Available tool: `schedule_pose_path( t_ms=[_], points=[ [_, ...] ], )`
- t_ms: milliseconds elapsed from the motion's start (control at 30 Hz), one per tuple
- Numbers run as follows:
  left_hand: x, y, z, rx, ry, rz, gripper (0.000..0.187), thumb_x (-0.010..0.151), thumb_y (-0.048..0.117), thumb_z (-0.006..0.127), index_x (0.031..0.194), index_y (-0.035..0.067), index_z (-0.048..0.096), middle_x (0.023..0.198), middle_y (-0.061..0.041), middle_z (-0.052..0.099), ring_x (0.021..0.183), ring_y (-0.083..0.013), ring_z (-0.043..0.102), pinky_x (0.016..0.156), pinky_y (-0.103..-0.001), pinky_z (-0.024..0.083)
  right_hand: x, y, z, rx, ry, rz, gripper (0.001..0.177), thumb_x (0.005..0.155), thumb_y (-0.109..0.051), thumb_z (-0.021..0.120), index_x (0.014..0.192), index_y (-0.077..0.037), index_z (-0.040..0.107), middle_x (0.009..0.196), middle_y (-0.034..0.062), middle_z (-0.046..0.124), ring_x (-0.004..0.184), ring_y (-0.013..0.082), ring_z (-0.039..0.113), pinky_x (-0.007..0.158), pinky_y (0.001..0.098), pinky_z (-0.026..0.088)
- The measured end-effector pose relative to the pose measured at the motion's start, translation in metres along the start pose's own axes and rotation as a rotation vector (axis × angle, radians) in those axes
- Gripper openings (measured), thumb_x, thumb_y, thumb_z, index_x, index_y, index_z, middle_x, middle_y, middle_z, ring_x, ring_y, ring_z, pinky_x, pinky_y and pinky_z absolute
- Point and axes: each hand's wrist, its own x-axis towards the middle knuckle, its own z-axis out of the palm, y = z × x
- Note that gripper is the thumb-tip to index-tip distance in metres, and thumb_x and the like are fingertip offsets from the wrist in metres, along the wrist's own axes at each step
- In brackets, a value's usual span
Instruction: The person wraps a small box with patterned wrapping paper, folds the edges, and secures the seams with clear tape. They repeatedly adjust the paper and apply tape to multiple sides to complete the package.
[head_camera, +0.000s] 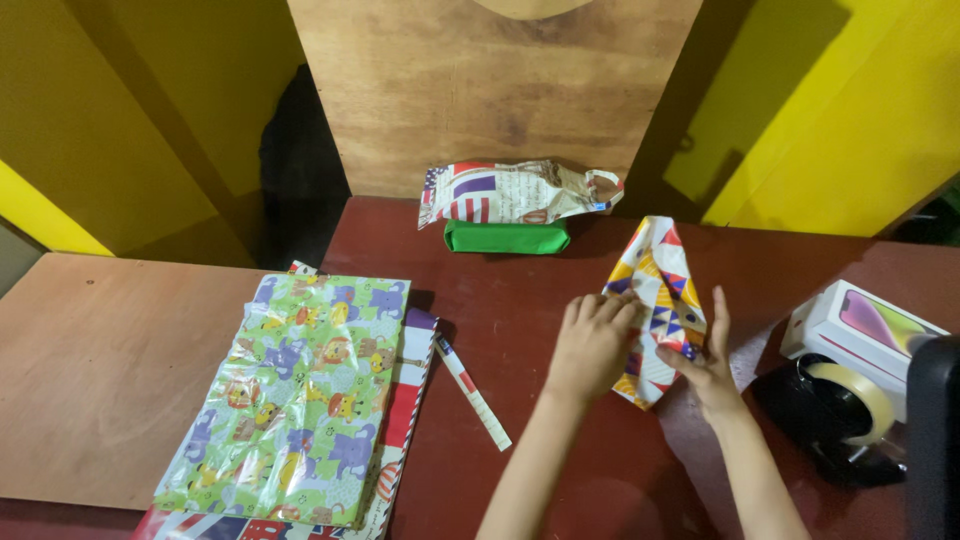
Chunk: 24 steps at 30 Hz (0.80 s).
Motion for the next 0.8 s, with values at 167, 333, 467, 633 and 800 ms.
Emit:
schedule_pose_path(
  t_ms=[167,333,467,633,800],
  points=[
    [-0.015,-0.003,-0.02,-0.612,0.387,-0.117,0.076,0.086,0.016,0.081,0.148,0.007,0.038,0.154,-0.021,0.036,0.147,-0.0378,0.035,0.121,-0.052,0.033,-0.011,-0.013,-0.01,-0.047,-0.179,0.055,0.144,0.055,-0.011,0.087,0.166,-0.03,-0.002,0.16,0.0147,0.034,0.144,0.0293,0.04,0.109,0.0493,0.042],
    [-0.014,-0.005,-0.004,-1.224,-0.014,-0.51,0.102,0.086,0.022,0.072,0.163,0.013,0.007,0.152,-0.022,0.045,0.138,-0.0355,0.051,0.109,-0.046,0.049,-0.004,-0.019,-0.024,-0.156,-0.28,0.201,0.134,0.061,-0.012,0.087,0.165,-0.027,0.004,0.163,0.013,0.03,0.147,0.0269,0.036,0.112,0.044,0.038],
    [-0.015,-0.011,0.025,-1.111,0.161,-0.386,0.084,0.092,0.009,0.072,0.16,0.005,0.024,0.157,-0.023,0.04,0.144,-0.0313,0.046,0.112,-0.041,0.049,-0.005,-0.018,-0.021,0.137,-0.292,0.112,0.104,0.085,-0.021,0.074,0.171,-0.014,0.015,0.172,0.0106,0.031,0.157,0.0185,0.031,0.122,0.0337,0.028],
    [-0.01,-0.01,0.05,-1.168,0.294,-0.458,0.082,0.082,-0.002,0.071,0.153,0.007,0.032,0.147,-0.019,0.044,0.134,-0.0282,0.052,0.111,-0.04,0.049,-0.005,-0.027,-0.001,0.054,-0.097,0.242,0.085,0.08,-0.004,0.07,0.157,-0.011,0.036,0.146,0.011,0.054,0.133,0.022,0.053,0.108,0.0401,0.044],
    [-0.008,-0.009,0.044,-1.073,0.28,-0.575,0.08,0.078,0.002,0.075,0.15,0.01,0.041,0.14,-0.015,0.048,0.126,-0.0278,0.057,0.106,-0.039,0.05,-0.001,-0.027,0.004,0.056,-0.004,0.196,0.07,0.082,-0.001,0.07,0.147,-0.006,0.046,0.135,0.0122,0.061,0.124,0.0216,0.059,0.105,0.0389,0.047]
  ],
)
